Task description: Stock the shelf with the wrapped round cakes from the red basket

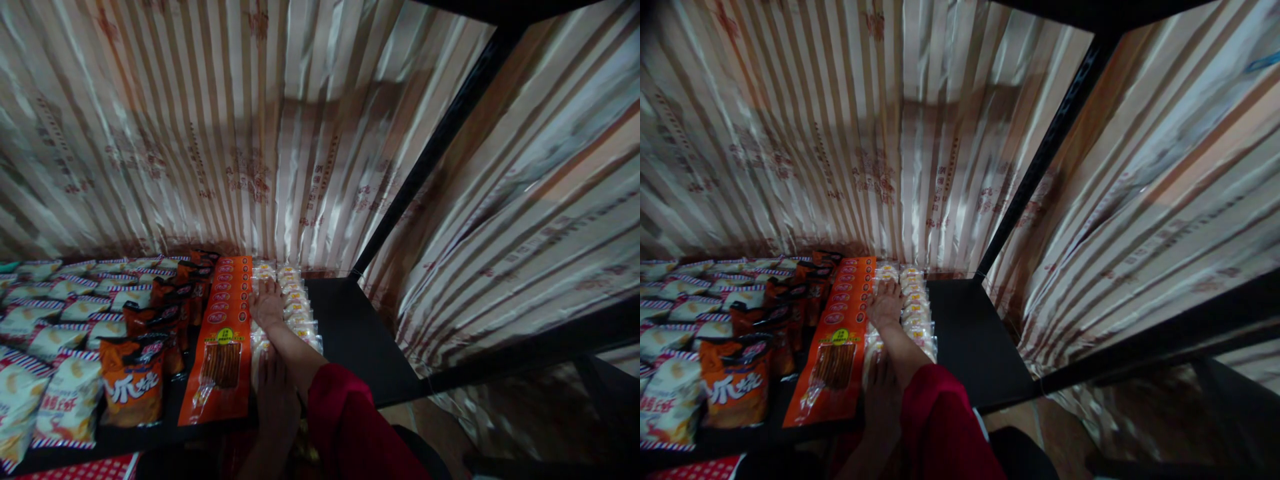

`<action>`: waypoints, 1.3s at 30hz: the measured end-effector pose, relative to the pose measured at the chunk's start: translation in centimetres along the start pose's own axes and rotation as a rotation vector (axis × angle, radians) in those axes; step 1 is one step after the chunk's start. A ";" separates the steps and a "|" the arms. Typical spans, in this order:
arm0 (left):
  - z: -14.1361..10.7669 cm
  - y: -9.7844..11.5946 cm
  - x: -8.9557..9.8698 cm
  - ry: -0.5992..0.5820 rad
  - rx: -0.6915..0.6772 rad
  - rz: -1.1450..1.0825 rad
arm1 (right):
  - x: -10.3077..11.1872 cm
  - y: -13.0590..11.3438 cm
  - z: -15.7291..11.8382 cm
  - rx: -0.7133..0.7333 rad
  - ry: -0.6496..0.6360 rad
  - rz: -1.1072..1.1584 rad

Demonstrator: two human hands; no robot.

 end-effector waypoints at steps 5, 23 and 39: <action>0.0 0.0 -0.3 -0.005 0.009 0.000 | 0.1 -0.1 -0.1 -0.006 -0.031 -0.019; 1.1 -0.6 0.9 -0.038 0.097 0.005 | 0.0 0.0 0.8 0.070 -0.027 -0.026; 0.5 -0.8 -0.3 -0.054 0.103 -0.022 | -0.5 -0.1 1.0 0.088 -0.077 0.046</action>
Point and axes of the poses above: each hand's wrist, its own z-axis towards the middle knuckle, its own x-axis out of the back of the hand, y = z × x, the point moved 8 cm from there along z, towards the middle knuckle, and after that the axes turned 6 degrees about -y, right-handed, at the moved point
